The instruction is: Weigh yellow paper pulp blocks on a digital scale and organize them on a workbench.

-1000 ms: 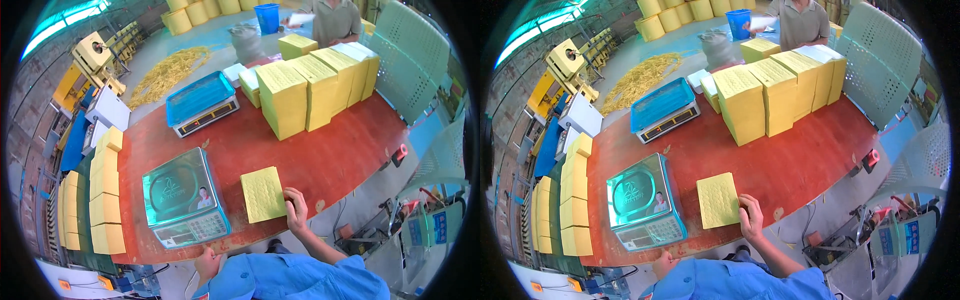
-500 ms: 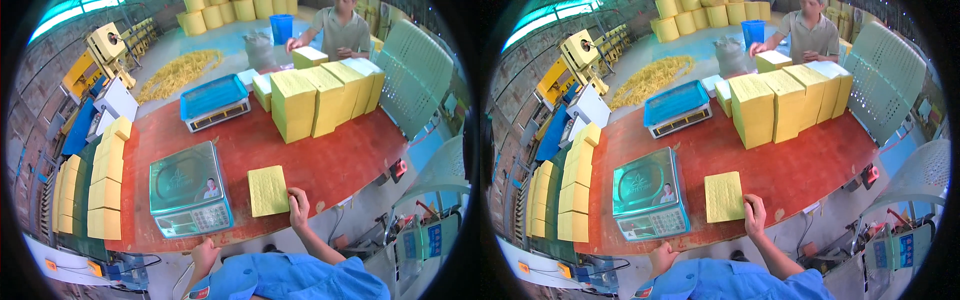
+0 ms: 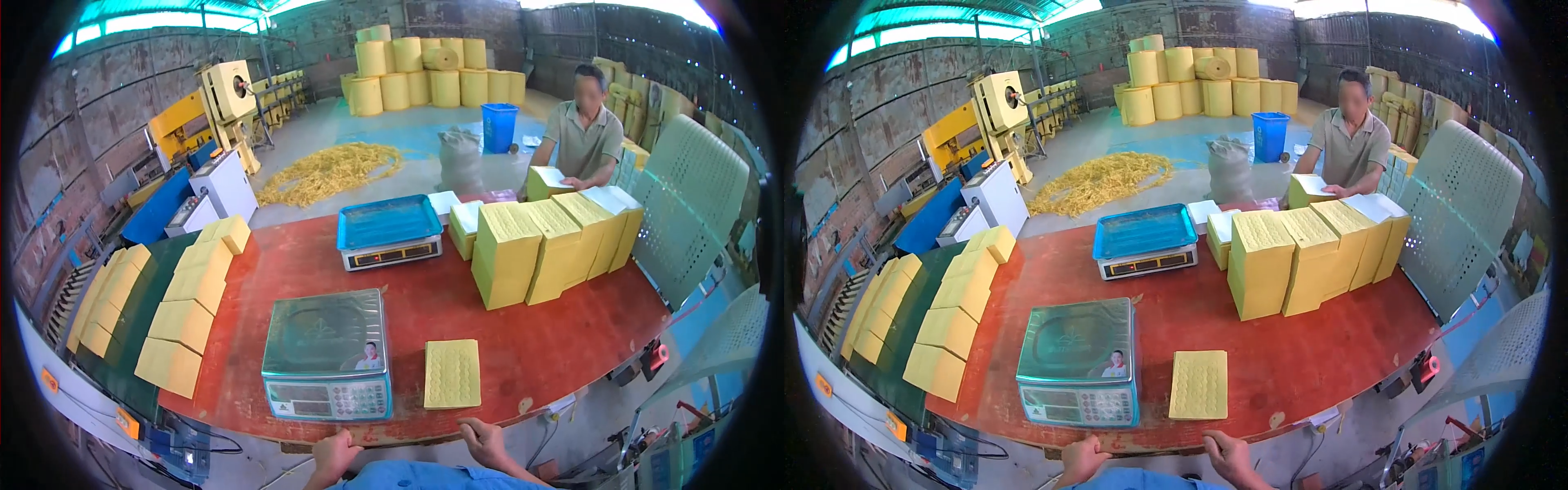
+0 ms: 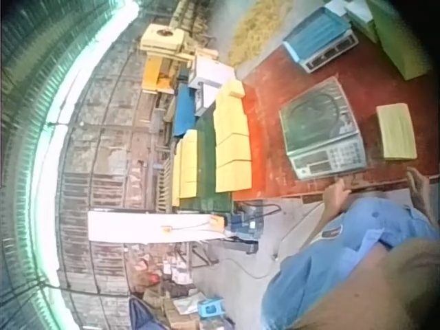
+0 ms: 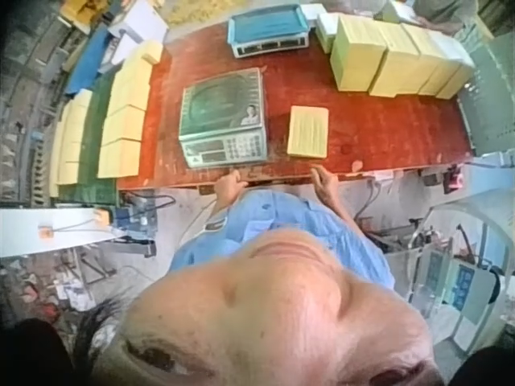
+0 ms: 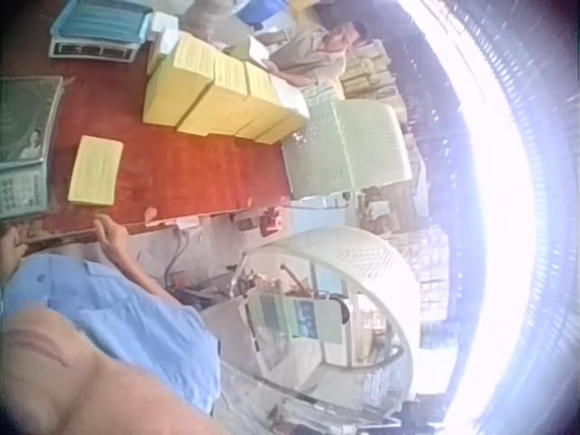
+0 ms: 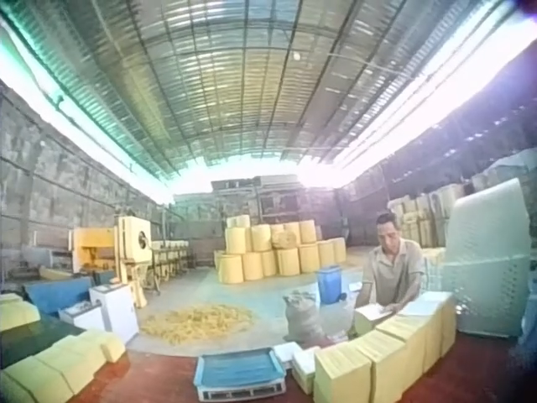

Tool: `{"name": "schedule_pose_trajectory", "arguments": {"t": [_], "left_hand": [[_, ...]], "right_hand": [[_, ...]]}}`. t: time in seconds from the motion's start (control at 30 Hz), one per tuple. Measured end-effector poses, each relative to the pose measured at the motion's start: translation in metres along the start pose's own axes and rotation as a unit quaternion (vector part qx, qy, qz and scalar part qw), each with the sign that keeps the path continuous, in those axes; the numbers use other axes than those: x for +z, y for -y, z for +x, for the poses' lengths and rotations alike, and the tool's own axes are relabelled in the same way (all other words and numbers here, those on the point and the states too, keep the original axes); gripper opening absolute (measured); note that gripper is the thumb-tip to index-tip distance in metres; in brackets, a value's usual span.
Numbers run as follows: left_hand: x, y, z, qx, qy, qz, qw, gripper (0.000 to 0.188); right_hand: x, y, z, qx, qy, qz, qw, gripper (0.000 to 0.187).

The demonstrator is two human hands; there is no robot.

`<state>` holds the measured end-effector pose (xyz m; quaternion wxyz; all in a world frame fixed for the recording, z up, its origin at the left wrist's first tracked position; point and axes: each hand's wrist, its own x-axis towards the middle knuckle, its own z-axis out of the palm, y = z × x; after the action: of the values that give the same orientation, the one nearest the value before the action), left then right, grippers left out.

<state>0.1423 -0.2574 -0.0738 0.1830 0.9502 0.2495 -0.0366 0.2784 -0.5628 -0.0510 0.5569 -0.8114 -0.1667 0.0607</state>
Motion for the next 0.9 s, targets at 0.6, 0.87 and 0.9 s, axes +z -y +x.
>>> {"name": "schedule_pose_trajectory", "arguments": {"t": [0.6, 0.87, 0.9], "left_hand": [[-0.001, 0.001, -0.002, -0.008, -0.007, -0.010, 1.000, 0.037], [-0.012, -0.012, -0.002, -0.005, 0.009, -0.055, 0.998, 0.035], [-0.011, -0.011, -0.008, -0.014, 0.007, -0.054, 0.998, 0.034]], "right_hand": [[-0.027, -0.033, -0.019, 0.075, -0.033, -0.085, 0.993, 0.032], [-0.006, -0.030, -0.027, 0.035, -0.056, -0.078, 0.995, 0.029], [-0.003, -0.034, -0.030, 0.034, -0.053, -0.078, 0.995, 0.029]]}}
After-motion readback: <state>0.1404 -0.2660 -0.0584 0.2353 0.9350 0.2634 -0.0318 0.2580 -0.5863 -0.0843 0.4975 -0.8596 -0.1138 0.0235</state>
